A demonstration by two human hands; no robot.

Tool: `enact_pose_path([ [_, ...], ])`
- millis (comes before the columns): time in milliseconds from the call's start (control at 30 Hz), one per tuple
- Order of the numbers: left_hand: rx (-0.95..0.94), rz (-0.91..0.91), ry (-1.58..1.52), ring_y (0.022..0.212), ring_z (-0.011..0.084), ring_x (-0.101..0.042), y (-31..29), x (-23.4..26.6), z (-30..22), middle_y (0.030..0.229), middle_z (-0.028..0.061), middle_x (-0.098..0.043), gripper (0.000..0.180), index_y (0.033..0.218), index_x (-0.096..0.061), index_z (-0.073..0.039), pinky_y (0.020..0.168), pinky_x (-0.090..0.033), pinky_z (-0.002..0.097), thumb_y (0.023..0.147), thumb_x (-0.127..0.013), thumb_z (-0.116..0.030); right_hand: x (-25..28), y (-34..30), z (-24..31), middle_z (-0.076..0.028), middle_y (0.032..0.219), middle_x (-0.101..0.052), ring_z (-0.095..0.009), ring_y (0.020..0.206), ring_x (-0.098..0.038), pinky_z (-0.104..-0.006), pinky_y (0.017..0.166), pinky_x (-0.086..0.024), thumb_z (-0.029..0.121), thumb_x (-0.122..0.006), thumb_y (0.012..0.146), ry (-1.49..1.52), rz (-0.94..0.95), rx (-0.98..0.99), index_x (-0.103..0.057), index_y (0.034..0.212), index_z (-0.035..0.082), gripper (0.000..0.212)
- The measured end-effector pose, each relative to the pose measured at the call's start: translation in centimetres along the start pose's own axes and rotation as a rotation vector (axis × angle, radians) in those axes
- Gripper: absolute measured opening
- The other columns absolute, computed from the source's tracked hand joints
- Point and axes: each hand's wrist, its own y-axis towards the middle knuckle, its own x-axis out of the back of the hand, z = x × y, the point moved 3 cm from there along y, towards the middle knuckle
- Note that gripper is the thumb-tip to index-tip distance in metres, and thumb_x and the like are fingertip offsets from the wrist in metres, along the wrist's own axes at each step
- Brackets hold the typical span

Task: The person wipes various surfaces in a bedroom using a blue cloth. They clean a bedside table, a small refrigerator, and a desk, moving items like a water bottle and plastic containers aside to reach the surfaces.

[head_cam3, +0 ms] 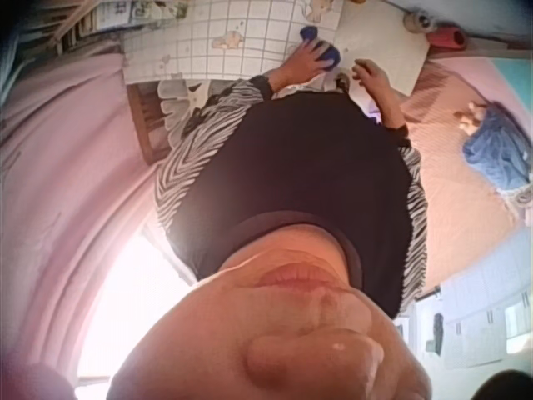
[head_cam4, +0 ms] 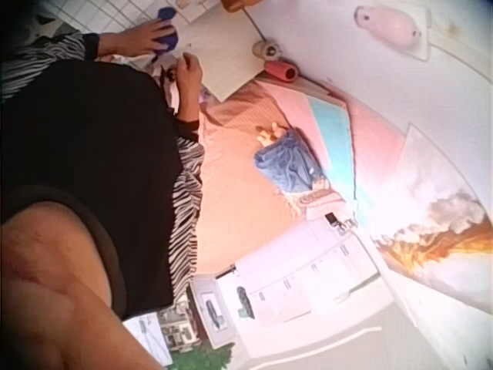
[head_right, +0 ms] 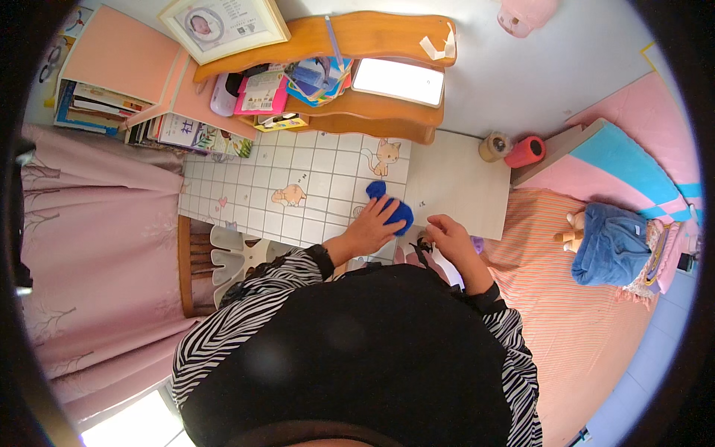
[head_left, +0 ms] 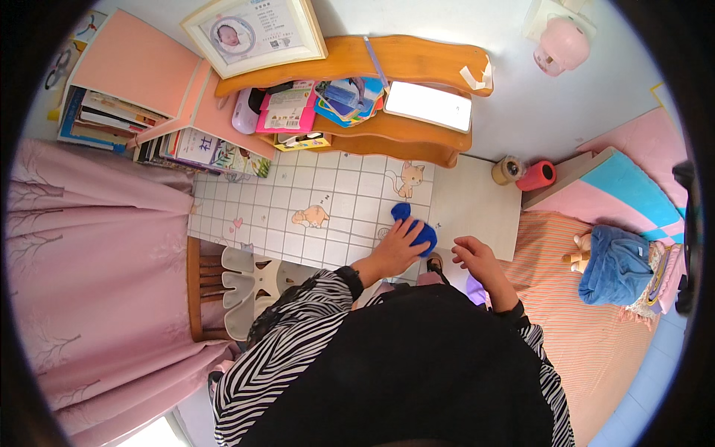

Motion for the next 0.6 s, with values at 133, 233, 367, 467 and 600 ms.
enact_pose_path([
  [133, 0.022, 0.029, 0.103, 0.121, 0.0422, -0.039, -5.0, 1.0, 3.1, 0.129, 0.0204, -0.044, 0.039, 0.113, -0.059, -0.015, 0.103, -0.029, 0.0499, 0.074, -0.06, -0.015, -0.2, 0.2, -0.2, -0.009, 0.091, -0.064, -0.016, 0.077, -0.063, -0.0268, 0.065, -0.049, 0.017, -0.057, 0.087, -0.008, 0.008, -0.009, -0.055, 0.111, -0.001, 0.03],
  [233, 0.178, -0.154, 0.133, 0.119, 0.0439, -0.04, -9.1, 2.9, 8.2, 0.126, 0.0225, -0.046, 0.044, 0.114, -0.058, -0.012, 0.1, -0.031, 0.0514, 0.07, -0.062, -0.013, 0.0, 0.1, -0.4, -0.009, 0.091, -0.064, -0.015, 0.076, -0.063, -0.0265, 0.064, -0.049, 0.017, -0.057, 0.086, 0.015, 0.005, -0.049, -0.056, 0.11, -0.001, 0.03],
  [367, 0.86, -0.126, 0.401, 0.129, 0.0407, -0.026, -13.7, 5.5, 15.4, 0.14, 0.0199, -0.03, 0.047, 0.131, -0.045, -0.02, 0.103, -0.023, 0.0556, 0.086, -0.052, -0.034, 0.5, -0.4, -0.7, -0.009, 0.092, -0.064, -0.015, 0.076, -0.063, -0.026, 0.062, -0.048, 0.017, -0.057, 0.087, 0.032, 0.008, -0.081, -0.056, 0.111, 0.001, 0.029],
  [467, 1.058, -0.189, 0.409, 0.13, 0.0411, -0.024, -11.8, 5.4, 16.6, 0.143, 0.0199, -0.027, 0.05, 0.134, -0.04, -0.021, 0.104, -0.021, 0.0566, 0.088, -0.048, -0.036, 0.8, -0.4, -0.9, -0.008, 0.095, -0.064, -0.016, 0.078, -0.063, -0.0265, 0.063, -0.048, 0.018, -0.056, 0.087, 0.046, 0.033, -0.13, -0.055, 0.114, 0.002, 0.031],
  [600, 0.893, -0.085, 0.343, 0.131, 0.0415, -0.022, -5.2, 2.4, 11.8, 0.142, 0.0201, -0.027, 0.048, 0.133, -0.042, -0.021, 0.105, -0.018, 0.057, 0.087, -0.05, -0.034, 0.5, 0.2, -1.0, -0.008, 0.095, -0.064, -0.016, 0.077, -0.062, -0.0266, 0.063, -0.047, 0.018, -0.056, 0.087, 0.039, 0.086, -0.12, -0.054, 0.114, 0.001, 0.032],
])
